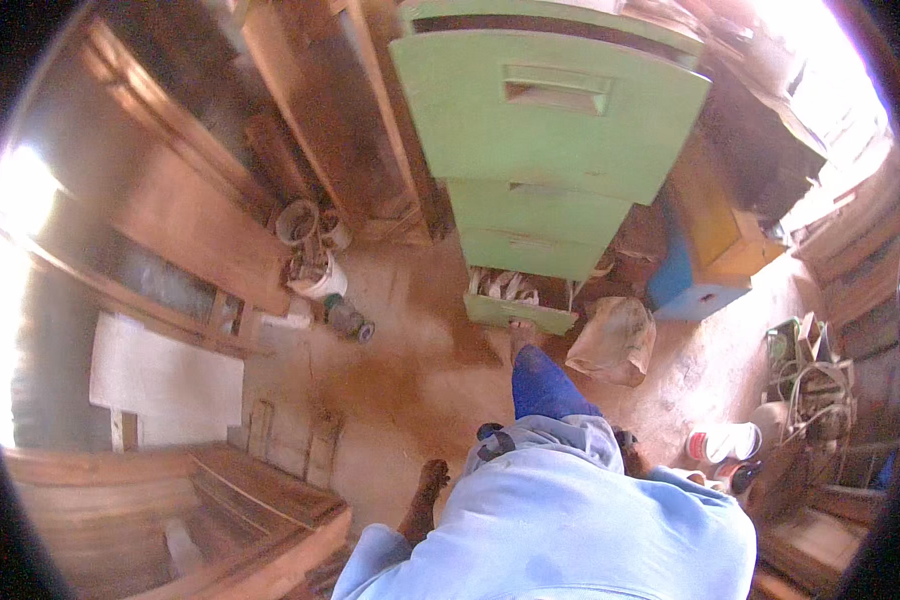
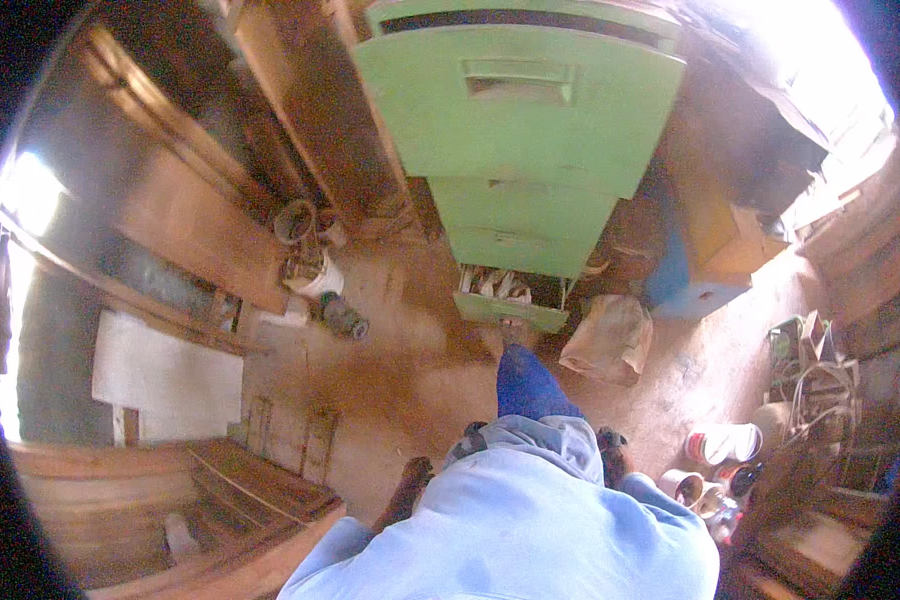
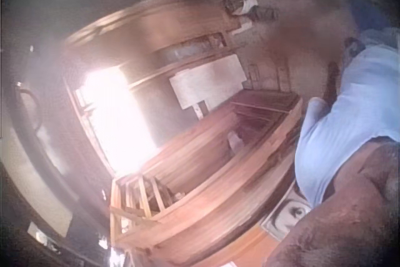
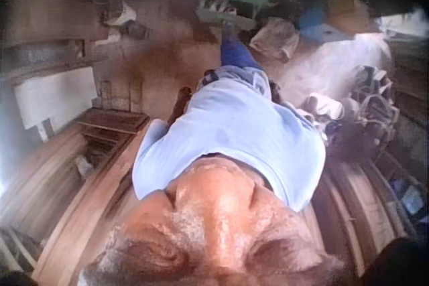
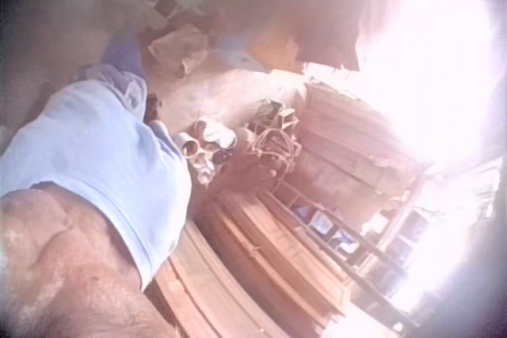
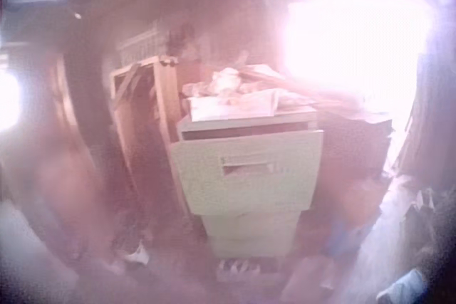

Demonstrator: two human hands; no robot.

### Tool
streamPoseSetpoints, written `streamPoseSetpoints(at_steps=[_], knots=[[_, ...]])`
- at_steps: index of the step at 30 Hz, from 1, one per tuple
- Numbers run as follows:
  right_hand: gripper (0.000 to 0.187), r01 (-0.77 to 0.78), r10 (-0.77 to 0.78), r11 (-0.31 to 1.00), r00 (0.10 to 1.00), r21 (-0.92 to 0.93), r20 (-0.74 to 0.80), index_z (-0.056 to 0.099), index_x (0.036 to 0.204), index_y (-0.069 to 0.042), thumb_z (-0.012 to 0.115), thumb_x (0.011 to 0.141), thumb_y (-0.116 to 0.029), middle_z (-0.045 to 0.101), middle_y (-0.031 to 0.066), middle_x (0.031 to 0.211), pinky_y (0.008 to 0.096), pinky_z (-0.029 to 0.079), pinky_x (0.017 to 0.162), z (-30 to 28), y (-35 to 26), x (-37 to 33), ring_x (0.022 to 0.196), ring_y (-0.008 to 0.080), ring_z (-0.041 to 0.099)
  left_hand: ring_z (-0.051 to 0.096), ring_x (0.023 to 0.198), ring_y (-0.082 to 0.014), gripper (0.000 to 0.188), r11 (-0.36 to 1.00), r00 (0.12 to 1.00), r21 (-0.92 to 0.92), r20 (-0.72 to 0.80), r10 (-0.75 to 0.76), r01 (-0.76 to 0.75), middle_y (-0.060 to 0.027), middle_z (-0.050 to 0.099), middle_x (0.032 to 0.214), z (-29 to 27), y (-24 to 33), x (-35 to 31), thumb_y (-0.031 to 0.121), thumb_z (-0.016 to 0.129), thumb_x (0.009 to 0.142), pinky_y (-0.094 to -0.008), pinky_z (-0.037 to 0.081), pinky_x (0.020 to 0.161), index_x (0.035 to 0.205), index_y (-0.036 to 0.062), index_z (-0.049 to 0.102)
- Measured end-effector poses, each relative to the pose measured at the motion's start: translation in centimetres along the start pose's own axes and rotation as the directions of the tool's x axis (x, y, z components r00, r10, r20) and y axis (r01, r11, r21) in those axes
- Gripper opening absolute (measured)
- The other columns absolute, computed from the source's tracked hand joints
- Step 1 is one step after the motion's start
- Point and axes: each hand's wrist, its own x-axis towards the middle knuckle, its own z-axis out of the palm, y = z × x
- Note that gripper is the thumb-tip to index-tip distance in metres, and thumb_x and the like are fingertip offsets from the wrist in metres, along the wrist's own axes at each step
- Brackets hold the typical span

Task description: The person removes a nail from a wood plank using pliers. They then walk to a cabinet, retrieve a jigsaw from a drawer, and use the tool to cut along a marked line on the plank.

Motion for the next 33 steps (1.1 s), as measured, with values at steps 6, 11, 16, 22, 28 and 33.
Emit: streamPoseSetpoints(at_steps=[6,11,16,22,28,33], knots=[[0.019,0.061,-0.062,0.998,0.995,0.013,0.079,0.068,0.086,-0.002,0.068,0.077,-0.018,0.067,0.0109,0.079,0.0384,0.049,0.057,3.7,-1.1,1.5,0.068,0.0221,0.063,0.058,0.063,-0.0151,0.032,0.992,0.994,0.065,-0.025,0.109,-0.107,-0.0028,0.061,0.076,-4.3,4.3,2.1,0.041,0.061,0.094,-0.0323,0.047,0.054,0.106,0.0114,0.065],[0.022,0.05,-0.05,0.999,0.997,-0.002,0.063,0.068,0.088,-0.001,0.068,0.076,-0.019,0.068,0.012,0.081,0.0392,0.05,0.06,3.0,1.1,1.2,0.071,0.0231,0.064,0.056,0.065,-0.0161,0.041,0.975,0.978,-0.15,-0.152,0.143,-0.166,-0.0025,0.059,0.077,-6.1,10.8,1.7,0.048,0.055,0.096,-0.0353,0.048,0.057,0.112,0.0096,0.056],[0.025,-0.083,0.082,0.996,0.996,-0.039,-0.03,0.069,0.09,0.0,0.069,0.075,-0.02,0.069,0.0131,0.084,0.04,0.051,0.063,-0.4,9.2,-1.6,0.075,0.024,0.065,0.06,0.094,-0.0215,0.037,0.942,0.987,0.334,-0.142,0.072,-0.021,-0.0096,0.062,0.109,-1.6,21.5,-2.1,0.04,0.053,0.101,-0.0339,0.051,0.084,0.122,0.0101,0.059],[0.029,-0.256,0.248,0.964,0.964,-0.075,-0.098,0.07,0.093,0.001,0.069,0.073,-0.021,0.07,0.0144,0.086,0.0409,0.052,0.067,-2.7,15.9,-5.0,0.079,0.0252,0.066,0.057,0.068,-0.0172,0.03,0.997,0.97,0.042,-0.237,-0.056,0.068,-0.0056,0.059,0.093,-3.2,21.9,2.4,0.036,0.056,0.099,-0.0329,0.048,0.057,0.114,0.0104,0.055],[0.033,-0.458,0.435,0.888,0.869,-0.05,-0.237,0.07,0.095,0.001,0.07,0.072,-0.022,0.071,0.0157,0.089,0.0419,0.053,0.07,-7.6,25.4,-5.9,0.082,0.0264,0.067,0.058,0.063,-0.0153,0.031,0.995,0.986,-0.051,-0.134,-0.097,0.091,-0.0052,0.06,0.093,1.7,24.6,5.6,0.033,0.058,0.099,-0.0289,0.047,0.051,0.119,0.0096,0.055],[0.038,-0.36,0.386,0.919,0.743,0.158,-0.547,0.068,0.099,0.004,0.068,0.07,-0.021,0.07,0.0203,0.093,0.0407,0.053,0.076,-15.2,30.2,-10.5,0.089,0.0302,0.068,0.056,0.061,-0.0122,0.023,0.972,0.98,0.158,0.075,-0.184,0.171,-0.0024,0.059,0.087,12.3,23.7,5.9,0.029,0.059,0.097,-0.0259,0.044,0.048,0.109,0.0093,0.06]])
